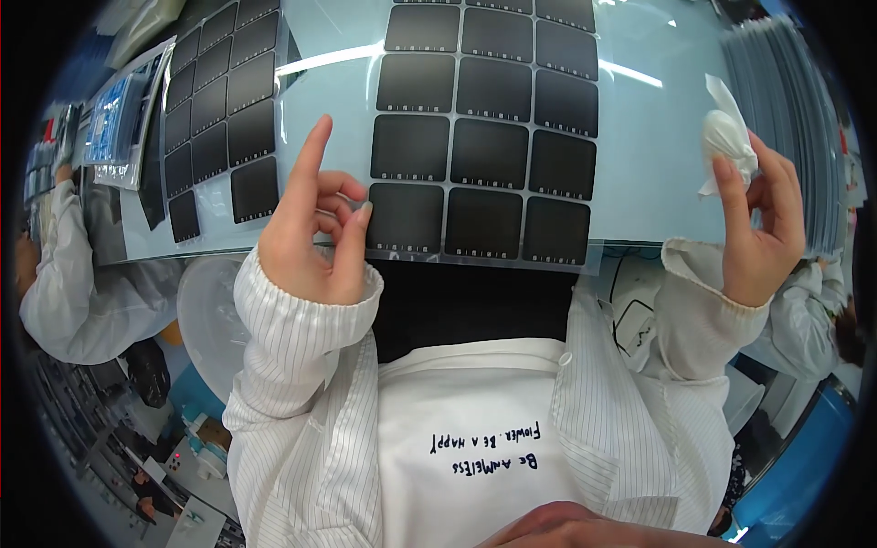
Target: Cleaning and inspecting glass panels with a grid pattern at a factory workstation.
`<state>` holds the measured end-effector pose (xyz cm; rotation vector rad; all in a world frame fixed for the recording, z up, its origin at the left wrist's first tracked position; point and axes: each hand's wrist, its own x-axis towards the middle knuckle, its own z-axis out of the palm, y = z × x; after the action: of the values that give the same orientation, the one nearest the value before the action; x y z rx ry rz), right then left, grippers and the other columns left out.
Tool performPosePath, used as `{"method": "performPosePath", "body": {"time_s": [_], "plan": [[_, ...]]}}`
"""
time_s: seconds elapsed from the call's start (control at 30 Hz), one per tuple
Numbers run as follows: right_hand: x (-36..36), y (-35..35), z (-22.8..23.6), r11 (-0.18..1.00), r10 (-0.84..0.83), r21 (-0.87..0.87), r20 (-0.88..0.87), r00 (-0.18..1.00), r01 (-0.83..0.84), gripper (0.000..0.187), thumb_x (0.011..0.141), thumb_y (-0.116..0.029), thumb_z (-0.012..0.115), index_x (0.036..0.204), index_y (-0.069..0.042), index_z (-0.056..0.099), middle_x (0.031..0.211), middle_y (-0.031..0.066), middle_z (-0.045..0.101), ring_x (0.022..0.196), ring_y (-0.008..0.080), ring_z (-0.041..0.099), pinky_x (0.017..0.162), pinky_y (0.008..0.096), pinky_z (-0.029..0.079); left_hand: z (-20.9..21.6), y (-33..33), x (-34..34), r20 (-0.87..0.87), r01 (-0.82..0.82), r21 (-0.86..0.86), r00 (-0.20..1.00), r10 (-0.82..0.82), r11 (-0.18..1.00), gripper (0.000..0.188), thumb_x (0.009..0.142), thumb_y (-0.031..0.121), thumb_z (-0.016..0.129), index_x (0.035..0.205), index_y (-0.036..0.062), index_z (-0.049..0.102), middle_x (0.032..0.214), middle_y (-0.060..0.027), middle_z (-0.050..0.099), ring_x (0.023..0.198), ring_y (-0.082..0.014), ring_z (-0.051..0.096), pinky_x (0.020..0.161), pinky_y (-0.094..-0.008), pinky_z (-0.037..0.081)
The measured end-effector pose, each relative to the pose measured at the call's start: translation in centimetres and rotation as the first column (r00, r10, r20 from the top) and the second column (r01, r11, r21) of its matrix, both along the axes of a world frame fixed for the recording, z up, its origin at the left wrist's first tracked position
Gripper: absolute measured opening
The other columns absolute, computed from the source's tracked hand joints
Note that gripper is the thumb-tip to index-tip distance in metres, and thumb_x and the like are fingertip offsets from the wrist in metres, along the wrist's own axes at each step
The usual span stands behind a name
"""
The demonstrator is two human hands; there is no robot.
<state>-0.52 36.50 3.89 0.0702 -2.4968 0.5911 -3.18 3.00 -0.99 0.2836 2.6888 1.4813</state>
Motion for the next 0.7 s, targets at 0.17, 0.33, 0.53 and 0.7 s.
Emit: {"method": "performPosePath", "body": {"time_s": [0.17,0.33,0.53,0.7], "plan": [[-2.5,-2.8,0.4,0.953,0.297,-0.015,0.212,0.931,-0.301,0.035,0.074,-0.004,0.074,0.108,-0.003,0.066,0.092,0.0061,0.063,0.059,0.0062,0.048,0.047,0.0203,0.034,0.1,-0.5,0.5,-0.118,0.066,-0.182,0.989,-0.088,0.981,0.061,0.076,-0.01,0.058,0.135,0.0004,0.046,0.07,-0.0041,0.057,0.057,-0.0096,0.051,0.053,-0.0206,0.043],[-3.6,-8.3,-2.6,0.635,0.748,-0.074,0.309,0.588,-0.769,0.035,0.067,-0.012,0.076,0.099,-0.003,0.064,0.085,0.0078,0.059,0.06,0.0196,0.059,0.05,0.0298,0.048,-0.7,-0.1,-0.3,-0.194,0.129,-0.144,0.969,-0.156,0.981,0.041,0.073,-0.007,0.058,0.114,-0.0014,0.057,0.062,-0.0037,0.054,0.048,-0.0119,0.048,0.047,-0.0226,0.041],[-12.3,-4.7,-5.3,0.737,0.674,-0.019,0.099,0.732,-0.675,0.032,0.073,-0.013,0.072,0.104,-0.004,0.064,0.088,0.0064,0.059,0.06,0.0193,0.057,0.057,0.0292,0.047,-0.7,0.1,-0.7,-0.252,0.145,-0.131,0.952,-0.175,0.981,0.015,0.068,-0.007,0.058,0.081,0.0008,0.056,0.058,-0.0055,0.053,0.044,-0.0157,0.049,0.043,-0.0253,0.04],[-13.7,-4.7,-6.4,0.906,0.422,-0.03,0.151,0.894,-0.423,0.033,0.072,-0.013,0.073,0.103,-0.004,0.064,0.087,0.0068,0.058,0.06,0.0182,0.057,0.057,0.0288,0.046,-0.7,0.4,-1.0,-0.281,0.184,-0.154,0.934,-0.222,0.971,0.014,0.062,-0.008,0.056,0.072,0.0016,0.055,0.057,-0.0086,0.052,0.046,-0.024,0.052,0.044,-0.0305,0.042]]}}
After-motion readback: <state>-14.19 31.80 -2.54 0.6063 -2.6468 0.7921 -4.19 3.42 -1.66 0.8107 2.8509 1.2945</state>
